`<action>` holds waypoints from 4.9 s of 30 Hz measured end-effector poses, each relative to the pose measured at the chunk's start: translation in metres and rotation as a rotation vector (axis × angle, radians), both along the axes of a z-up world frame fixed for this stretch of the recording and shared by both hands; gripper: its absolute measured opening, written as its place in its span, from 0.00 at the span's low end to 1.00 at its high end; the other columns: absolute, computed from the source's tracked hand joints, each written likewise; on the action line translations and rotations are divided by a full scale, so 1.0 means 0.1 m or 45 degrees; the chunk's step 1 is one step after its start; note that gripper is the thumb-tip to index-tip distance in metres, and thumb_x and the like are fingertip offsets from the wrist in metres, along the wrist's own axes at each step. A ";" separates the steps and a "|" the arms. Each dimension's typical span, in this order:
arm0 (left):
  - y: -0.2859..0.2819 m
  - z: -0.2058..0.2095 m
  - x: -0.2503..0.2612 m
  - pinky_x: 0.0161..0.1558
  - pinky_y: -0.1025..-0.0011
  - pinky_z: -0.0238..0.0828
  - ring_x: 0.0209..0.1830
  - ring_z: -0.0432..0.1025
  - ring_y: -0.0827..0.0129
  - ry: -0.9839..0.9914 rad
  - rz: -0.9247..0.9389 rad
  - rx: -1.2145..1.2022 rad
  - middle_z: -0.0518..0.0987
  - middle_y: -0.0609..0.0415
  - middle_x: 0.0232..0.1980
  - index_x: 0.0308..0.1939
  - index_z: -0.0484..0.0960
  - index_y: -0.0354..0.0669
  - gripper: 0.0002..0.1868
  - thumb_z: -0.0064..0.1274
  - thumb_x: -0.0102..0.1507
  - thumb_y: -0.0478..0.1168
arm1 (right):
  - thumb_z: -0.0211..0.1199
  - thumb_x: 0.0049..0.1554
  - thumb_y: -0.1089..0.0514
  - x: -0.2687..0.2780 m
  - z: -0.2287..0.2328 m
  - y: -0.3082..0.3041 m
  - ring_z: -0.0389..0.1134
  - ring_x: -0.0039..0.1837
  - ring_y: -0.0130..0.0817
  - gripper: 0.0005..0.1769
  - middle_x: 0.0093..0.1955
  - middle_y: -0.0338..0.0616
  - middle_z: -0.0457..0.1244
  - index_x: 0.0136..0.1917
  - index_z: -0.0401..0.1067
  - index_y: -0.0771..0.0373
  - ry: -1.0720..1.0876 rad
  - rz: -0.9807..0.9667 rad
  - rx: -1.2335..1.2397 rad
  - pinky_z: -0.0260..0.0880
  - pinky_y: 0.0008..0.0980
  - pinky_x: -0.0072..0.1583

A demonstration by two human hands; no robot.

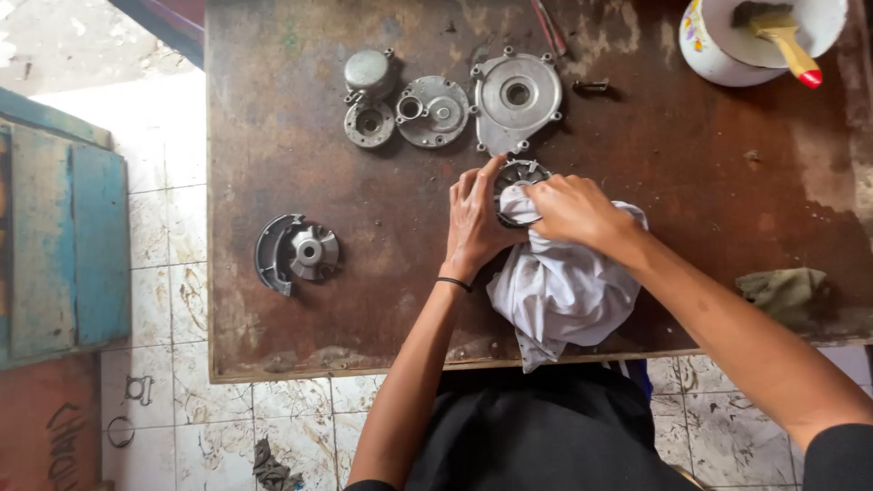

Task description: The person cleans a circular metal mechanical part with a white cloth on a wooden workbench. They wipe the part thoroughly, turning it over to clean different sides and crevices. Other disassembled metal components are visible on the table.

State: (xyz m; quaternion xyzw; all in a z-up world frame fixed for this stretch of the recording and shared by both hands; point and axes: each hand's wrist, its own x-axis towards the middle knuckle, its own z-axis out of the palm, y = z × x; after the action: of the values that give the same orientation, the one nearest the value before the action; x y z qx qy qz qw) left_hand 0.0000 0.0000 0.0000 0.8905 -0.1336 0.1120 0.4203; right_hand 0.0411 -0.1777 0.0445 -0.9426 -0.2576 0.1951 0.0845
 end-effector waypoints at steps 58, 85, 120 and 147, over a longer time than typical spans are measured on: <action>-0.04 1.24 -1.16 0.61 0.71 0.73 0.59 0.74 0.69 0.503 0.188 -1.172 0.79 0.54 0.60 0.67 0.71 0.44 0.23 0.47 0.67 0.35 | 0.55 0.67 0.34 -1.88 0.14 -1.19 0.50 0.79 0.46 0.35 0.72 0.47 0.52 0.73 0.51 0.58 1.216 -0.952 3.605 0.50 0.57 0.84; -0.19 0.48 -1.11 0.64 0.55 0.61 0.67 0.67 0.53 0.023 0.297 0.146 0.78 0.49 0.58 0.57 0.79 0.40 0.20 0.58 0.63 0.43 | 0.54 0.66 0.38 -0.88 -0.57 -0.02 0.73 0.58 0.48 0.34 0.54 0.59 0.70 0.71 0.67 0.67 -0.171 -0.511 0.426 0.67 0.43 0.68; -0.56 1.43 -0.56 0.76 0.60 0.65 0.74 0.68 0.56 0.268 0.059 -0.815 0.71 0.45 0.71 0.80 0.60 0.41 0.57 0.74 0.52 0.52 | 0.43 0.64 0.28 -1.32 -0.29 -0.14 0.63 0.72 0.40 0.44 0.73 0.48 0.59 0.76 0.57 0.64 0.773 -1.348 2.579 0.64 0.44 0.71; -0.19 1.05 -0.62 0.74 0.66 0.60 0.67 0.70 0.61 0.827 -0.553 -1.814 0.76 0.43 0.64 0.78 0.64 0.28 0.58 0.65 0.54 0.62 | 0.52 0.61 0.42 -1.56 -0.07 -0.45 0.66 0.68 0.45 0.36 0.70 0.53 0.62 0.75 0.58 0.65 1.322 -1.119 2.322 0.67 0.46 0.67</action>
State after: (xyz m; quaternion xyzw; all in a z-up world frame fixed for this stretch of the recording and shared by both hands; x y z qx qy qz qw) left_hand -0.0625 -0.0193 0.1052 0.3513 -0.0714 -0.1779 0.9164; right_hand -0.1152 -0.2230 0.0373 -0.3437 0.1154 0.2551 0.8964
